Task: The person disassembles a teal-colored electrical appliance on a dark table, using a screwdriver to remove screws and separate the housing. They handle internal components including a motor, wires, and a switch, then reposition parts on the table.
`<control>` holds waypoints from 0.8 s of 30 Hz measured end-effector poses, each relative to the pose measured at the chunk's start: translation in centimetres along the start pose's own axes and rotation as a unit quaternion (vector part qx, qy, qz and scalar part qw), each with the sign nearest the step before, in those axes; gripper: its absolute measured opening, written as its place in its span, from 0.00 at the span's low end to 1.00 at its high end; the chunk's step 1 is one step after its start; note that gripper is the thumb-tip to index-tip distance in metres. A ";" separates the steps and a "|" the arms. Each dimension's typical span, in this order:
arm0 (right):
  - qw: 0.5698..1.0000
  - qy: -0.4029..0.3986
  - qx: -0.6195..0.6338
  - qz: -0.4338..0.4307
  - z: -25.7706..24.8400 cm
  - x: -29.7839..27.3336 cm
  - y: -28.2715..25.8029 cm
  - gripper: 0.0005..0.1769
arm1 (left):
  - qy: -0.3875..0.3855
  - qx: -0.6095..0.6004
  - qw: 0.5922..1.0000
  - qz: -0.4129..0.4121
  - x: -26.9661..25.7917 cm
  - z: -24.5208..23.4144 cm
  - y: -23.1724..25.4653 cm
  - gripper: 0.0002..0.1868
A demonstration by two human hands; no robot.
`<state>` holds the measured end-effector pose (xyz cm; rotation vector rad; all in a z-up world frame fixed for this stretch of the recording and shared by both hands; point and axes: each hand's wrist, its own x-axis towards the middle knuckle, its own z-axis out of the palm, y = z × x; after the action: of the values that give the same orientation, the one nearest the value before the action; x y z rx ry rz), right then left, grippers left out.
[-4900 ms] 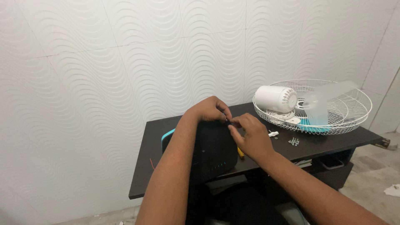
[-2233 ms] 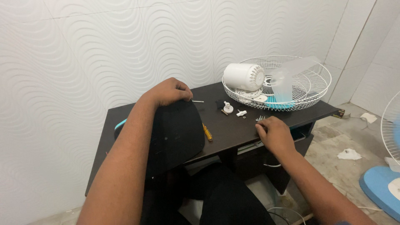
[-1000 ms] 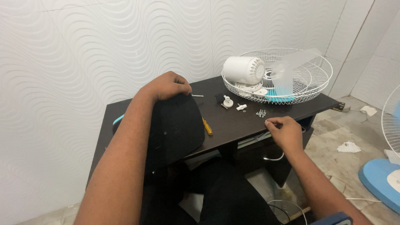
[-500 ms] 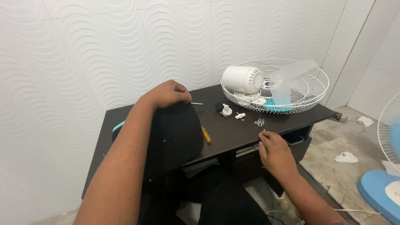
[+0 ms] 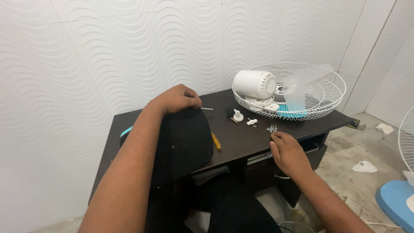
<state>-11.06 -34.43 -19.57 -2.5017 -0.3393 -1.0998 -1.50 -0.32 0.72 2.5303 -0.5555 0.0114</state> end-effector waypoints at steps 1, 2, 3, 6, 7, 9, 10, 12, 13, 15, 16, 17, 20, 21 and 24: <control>1.000 0.000 0.002 -0.001 0.0 -0.1 0.0 0.18 | -0.001 0.006 1.000 -0.005 0.1 0.0 0.0 0.15; 1.000 0.001 0.004 -0.003 -0.1 -0.2 0.0 0.18 | -0.001 0.012 1.000 -0.011 0.2 0.0 -0.1 0.15; 1.000 0.001 0.006 -0.005 -0.1 -0.3 -0.1 0.18 | -0.001 0.019 1.000 -0.016 0.3 0.1 -0.2 0.15; 0.996 0.050 0.037 0.066 0.1 -0.5 -1.7 0.16 | -0.006 -0.002 1.000 0.022 0.7 0.1 -0.9 0.15; 0.994 0.055 0.064 0.074 0.3 -0.3 -2.5 0.15 | 0.000 -0.001 1.000 0.031 0.9 0.0 -1.1 0.15; 0.987 0.061 0.123 0.088 0.9 0.5 -4.5 0.15 | 0.015 0.000 0.999 0.043 1.7 -0.1 -1.6 0.16; 0.982 0.050 0.159 0.083 1.3 1.2 -5.8 0.15 | 0.026 -0.003 0.998 0.050 2.0 -0.2 -1.9 0.16; 0.970 0.029 0.231 0.074 2.7 3.1 -8.7 0.16 | 0.046 -0.006 0.997 0.065 2.6 -0.4 -2.2 0.16; 0.965 0.003 0.255 0.064 3.5 4.3 -10.3 0.22 | 0.070 -0.003 0.995 0.072 2.8 -0.5 -2.3 0.15; 0.958 -0.043 0.279 0.051 4.7 6.3 -13.4 0.38 | 0.114 0.003 0.990 0.087 2.7 -0.6 -1.9 0.15; 0.957 -0.061 0.279 0.047 5.2 7.1 -14.8 0.47 | 0.167 0.047 0.980 0.099 2.4 -0.6 -1.7 0.14; 0.955 -0.071 0.285 0.046 5.6 7.6 -15.9 0.49 | 0.218 0.091 0.965 0.112 1.9 -0.7 -1.5 0.14; 0.949 -0.087 0.300 0.045 6.6 8.9 -17.9 0.53 | 0.330 0.179 0.911 0.171 -0.3 -1.6 -1.0 0.13; 0.948 -0.088 0.302 0.050 6.9 9.1 -18.1 0.53 | 0.359 0.201 0.891 0.192 -1.2 -1.8 -1.0 0.12; 0.944 -0.097 0.308 0.073 8.2 9.5 -18.3 0.52 | 0.487 0.135 0.847 0.166 -5.3 -1.5 -2.9 0.12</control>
<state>-6.11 -13.80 -13.03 -2.0274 -0.4603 -0.5672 -5.06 4.72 -0.07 2.2221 -0.5528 1.4903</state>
